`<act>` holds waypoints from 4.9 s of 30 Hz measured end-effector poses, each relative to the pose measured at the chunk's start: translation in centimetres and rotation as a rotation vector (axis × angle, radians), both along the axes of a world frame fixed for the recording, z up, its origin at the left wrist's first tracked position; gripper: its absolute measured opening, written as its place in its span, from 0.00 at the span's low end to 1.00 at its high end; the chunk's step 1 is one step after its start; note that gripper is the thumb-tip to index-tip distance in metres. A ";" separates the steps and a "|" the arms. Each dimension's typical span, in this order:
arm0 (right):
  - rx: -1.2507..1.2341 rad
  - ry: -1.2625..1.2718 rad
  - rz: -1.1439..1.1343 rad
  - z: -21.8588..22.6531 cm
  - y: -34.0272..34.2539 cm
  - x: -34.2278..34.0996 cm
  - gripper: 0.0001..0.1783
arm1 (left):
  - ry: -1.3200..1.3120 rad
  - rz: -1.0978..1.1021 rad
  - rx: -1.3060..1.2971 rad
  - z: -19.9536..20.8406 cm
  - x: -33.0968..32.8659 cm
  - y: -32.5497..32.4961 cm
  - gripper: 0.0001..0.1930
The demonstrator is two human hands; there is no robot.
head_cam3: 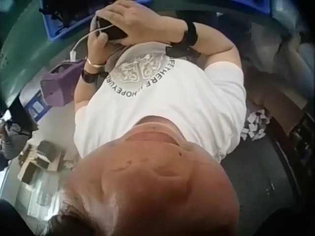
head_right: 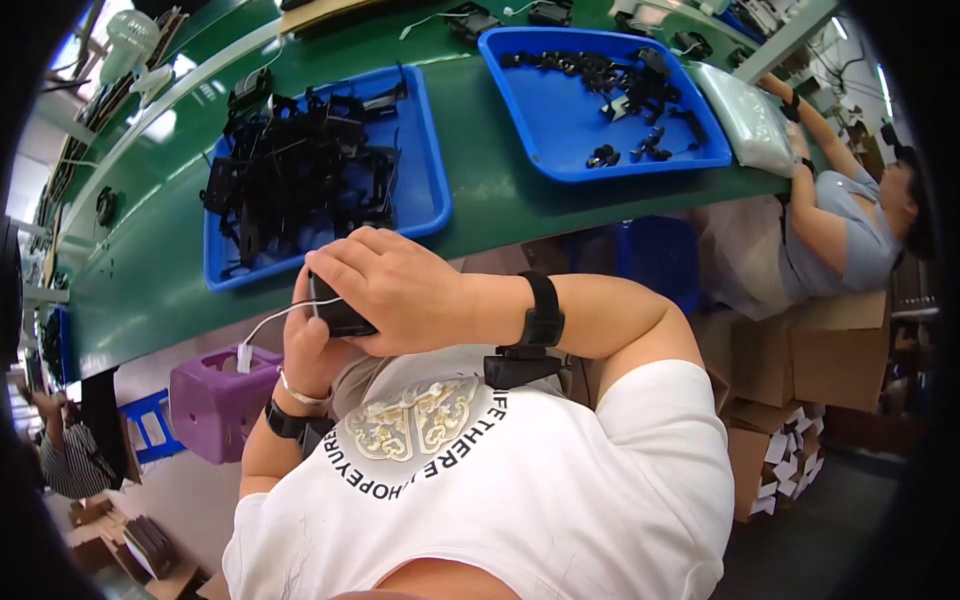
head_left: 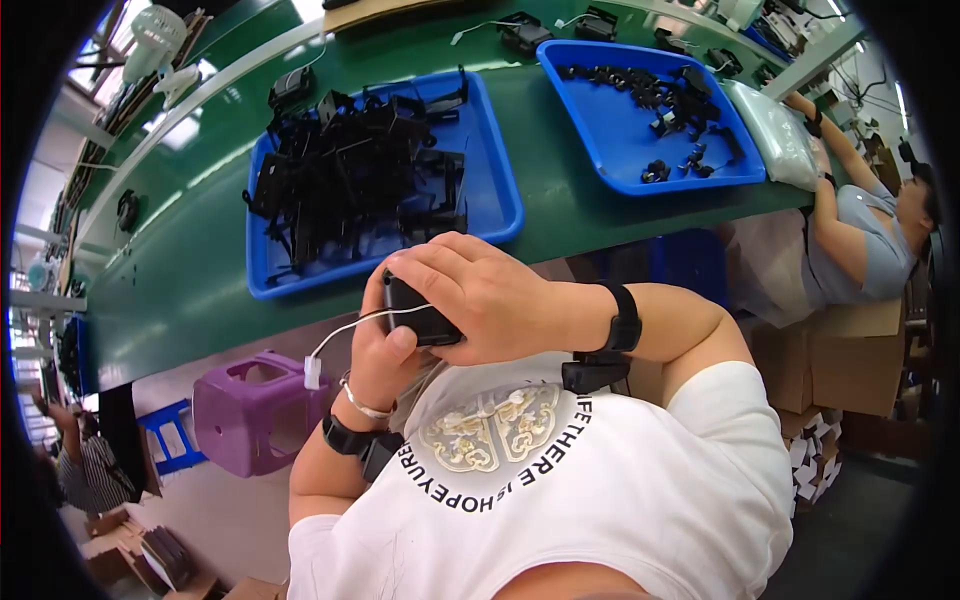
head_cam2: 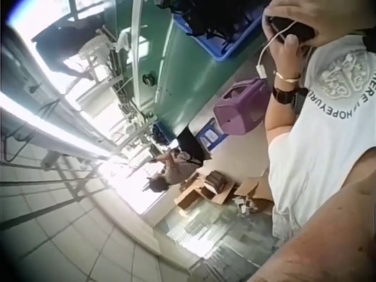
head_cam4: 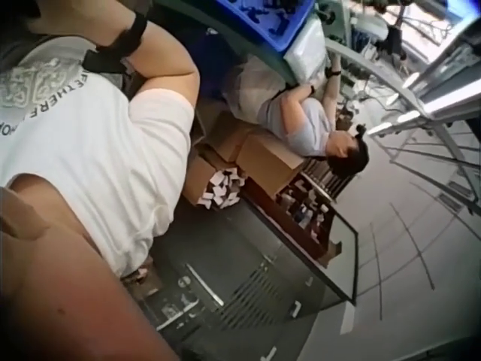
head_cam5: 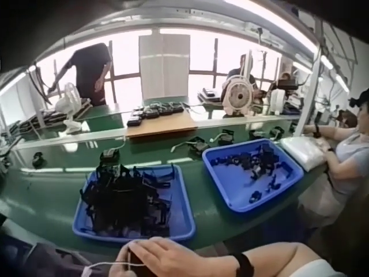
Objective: Assemble small plastic electronic components by snapping parts together and managing wires.
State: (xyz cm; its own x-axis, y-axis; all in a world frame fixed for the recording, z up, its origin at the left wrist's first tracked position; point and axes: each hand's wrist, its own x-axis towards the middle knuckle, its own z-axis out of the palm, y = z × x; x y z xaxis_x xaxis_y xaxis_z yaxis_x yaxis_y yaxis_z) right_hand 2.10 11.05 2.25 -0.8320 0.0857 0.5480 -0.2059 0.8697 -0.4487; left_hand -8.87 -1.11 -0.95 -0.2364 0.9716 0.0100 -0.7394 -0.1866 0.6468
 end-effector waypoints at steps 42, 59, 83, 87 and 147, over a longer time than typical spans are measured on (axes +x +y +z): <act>0.193 -0.162 -0.166 1.2 1.4 7.4 0.08 | 0.230 -0.076 -0.414 -4.0 1.0 -3.0 0.23; 0.333 -0.369 -0.211 -3.1 -1.2 4.6 0.09 | 0.427 0.121 -0.411 -4.6 1.5 -3.2 0.30; -0.258 -0.307 -0.076 -2.2 -1.1 5.2 0.18 | 0.135 0.132 -0.256 -3.8 2.6 -3.7 0.31; -0.651 -0.582 -0.038 -2.2 -0.7 5.5 0.21 | 0.075 0.046 -0.235 -4.2 2.7 -3.6 0.31; 0.585 -0.646 -0.993 -2.0 29.5 16.1 0.17 | 0.121 -0.028 -0.254 -3.2 1.9 -4.4 0.29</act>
